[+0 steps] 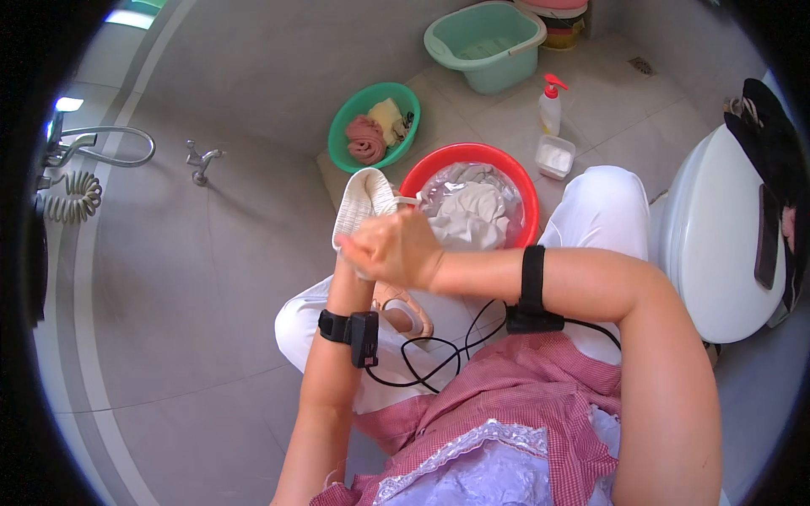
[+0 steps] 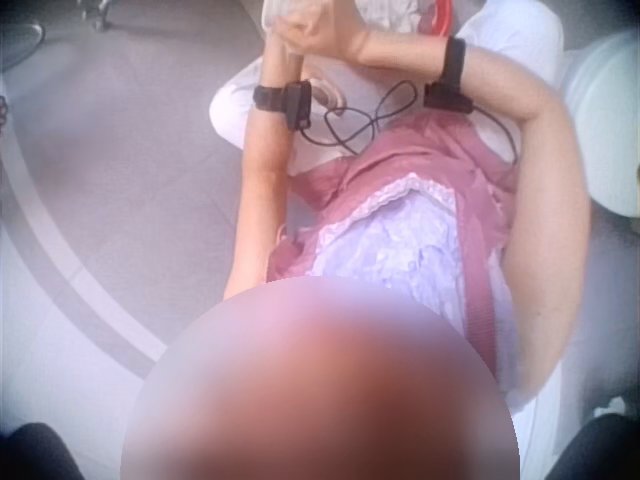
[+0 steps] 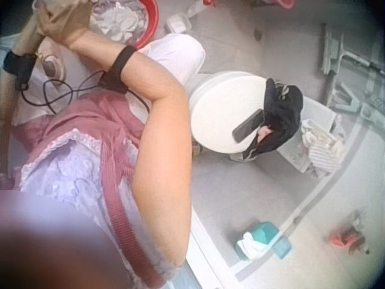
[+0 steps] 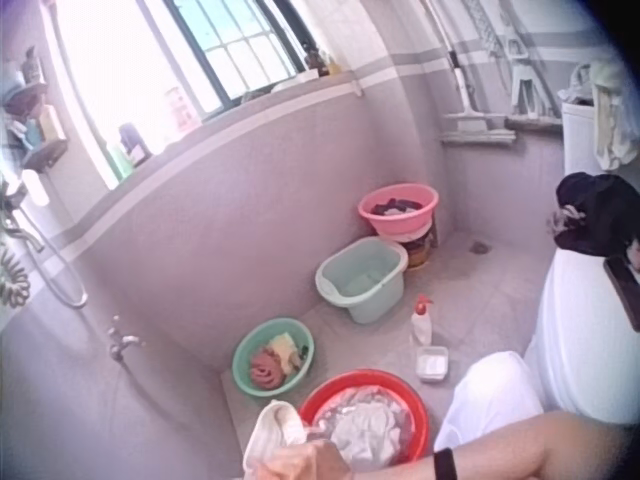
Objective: Hand washing a piece of white clothing in a basin.
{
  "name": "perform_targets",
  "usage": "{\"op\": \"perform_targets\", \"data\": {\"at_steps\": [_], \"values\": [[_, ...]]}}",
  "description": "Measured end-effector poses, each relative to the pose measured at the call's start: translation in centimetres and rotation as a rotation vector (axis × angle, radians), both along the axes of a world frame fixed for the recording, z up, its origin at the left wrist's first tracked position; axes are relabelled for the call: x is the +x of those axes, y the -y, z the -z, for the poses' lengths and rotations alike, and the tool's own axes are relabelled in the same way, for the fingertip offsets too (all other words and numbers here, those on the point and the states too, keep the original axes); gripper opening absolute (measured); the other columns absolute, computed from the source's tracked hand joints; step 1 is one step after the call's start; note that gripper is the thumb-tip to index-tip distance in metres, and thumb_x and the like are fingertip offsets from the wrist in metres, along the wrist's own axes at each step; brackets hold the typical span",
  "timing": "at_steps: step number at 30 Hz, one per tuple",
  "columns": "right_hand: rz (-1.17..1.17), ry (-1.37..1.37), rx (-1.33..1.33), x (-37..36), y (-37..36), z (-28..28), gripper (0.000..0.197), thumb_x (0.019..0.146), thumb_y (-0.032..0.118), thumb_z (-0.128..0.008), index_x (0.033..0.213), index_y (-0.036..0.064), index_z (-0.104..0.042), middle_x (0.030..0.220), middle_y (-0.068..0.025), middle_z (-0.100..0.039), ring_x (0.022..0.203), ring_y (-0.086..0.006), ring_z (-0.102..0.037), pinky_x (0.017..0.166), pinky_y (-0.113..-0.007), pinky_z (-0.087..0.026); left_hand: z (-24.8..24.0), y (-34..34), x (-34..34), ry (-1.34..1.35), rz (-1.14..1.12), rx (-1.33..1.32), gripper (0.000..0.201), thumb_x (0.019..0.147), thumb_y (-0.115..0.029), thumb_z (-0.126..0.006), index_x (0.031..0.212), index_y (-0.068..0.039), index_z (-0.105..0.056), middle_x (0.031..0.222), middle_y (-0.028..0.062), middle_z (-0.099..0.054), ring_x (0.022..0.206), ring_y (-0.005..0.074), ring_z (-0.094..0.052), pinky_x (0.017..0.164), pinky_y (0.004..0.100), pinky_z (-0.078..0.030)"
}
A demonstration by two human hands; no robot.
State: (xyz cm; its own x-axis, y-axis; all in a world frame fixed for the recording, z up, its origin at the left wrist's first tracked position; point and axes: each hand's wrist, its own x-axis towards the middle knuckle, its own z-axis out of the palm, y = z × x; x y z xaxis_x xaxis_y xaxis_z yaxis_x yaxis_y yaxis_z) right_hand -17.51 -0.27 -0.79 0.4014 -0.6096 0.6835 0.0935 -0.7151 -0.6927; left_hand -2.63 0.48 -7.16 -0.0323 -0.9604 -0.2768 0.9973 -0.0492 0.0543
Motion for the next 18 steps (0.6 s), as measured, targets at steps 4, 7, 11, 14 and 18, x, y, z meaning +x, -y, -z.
{"op": "perform_targets", "data": {"at_steps": [4,7,11,14,18], "values": [[0.252,-0.175,0.187,0.5,7.7,0.9,0.045,0.089,0.032,-0.061,0.051,0.0084,-0.054,0.053,-0.0130,-0.054,0.046,-0.0308,-0.054,0.045,-0.039,-0.041,-6.0,1.0,-7.1,0.542,-0.061,0.212,0.024,0.100,-0.027,-0.047,0.116,-0.010,-0.057,0.104,0.0035,-0.064,0.091,0.0160,-0.063,0.081,0.0339,-0.055],[0.319,-0.165,0.245,1.6,7.6,0.6,0.045,0.090,0.031,-0.060,0.051,0.0090,-0.054,0.052,-0.0126,-0.053,0.046,-0.0303,-0.055,0.045,-0.039,-0.042,-5.1,0.6,-4.6,0.529,-0.057,0.128,0.023,0.100,-0.029,-0.048,0.113,-0.011,-0.057,0.103,0.0040,-0.063,0.094,0.0181,-0.062,0.081,0.0346,-0.053],[0.057,-0.045,-0.160,0.5,0.6,-0.1,0.048,0.090,0.034,-0.058,0.051,0.0068,-0.057,0.051,-0.0133,-0.055,0.046,-0.0304,-0.057,0.045,-0.041,-0.044,-0.9,-1.0,-0.3,0.207,0.022,-0.092,0.023,0.098,-0.029,-0.051,0.111,-0.011,-0.057,0.098,0.0048,-0.062,0.088,0.0205,-0.060,0.078,0.0369,-0.051],[0.175,-0.086,-0.062,0.2,4.4,0.5,0.047,0.091,0.031,-0.059,0.050,0.0075,-0.054,0.051,-0.0135,-0.052,0.046,-0.0297,-0.056,0.043,-0.041,-0.041,-4.0,-0.6,-4.9,0.603,-0.106,0.088,0.025,0.099,-0.029,-0.048,0.116,-0.011,-0.055,0.104,0.0049,-0.061,0.093,0.0193,-0.059,0.083,0.0352,-0.051],[0.380,-0.161,-0.011,1.1,8.9,1.2,0.045,0.089,0.028,-0.060,0.049,0.0108,-0.051,0.053,-0.0099,-0.052,0.048,-0.0278,-0.057,0.043,-0.039,-0.042,-6.1,0.0,-6.4,0.606,-0.003,0.163,0.028,0.100,-0.027,-0.045,0.122,-0.011,-0.053,0.113,0.0049,-0.061,0.102,0.0177,-0.060,0.091,0.0334,-0.051]]}}
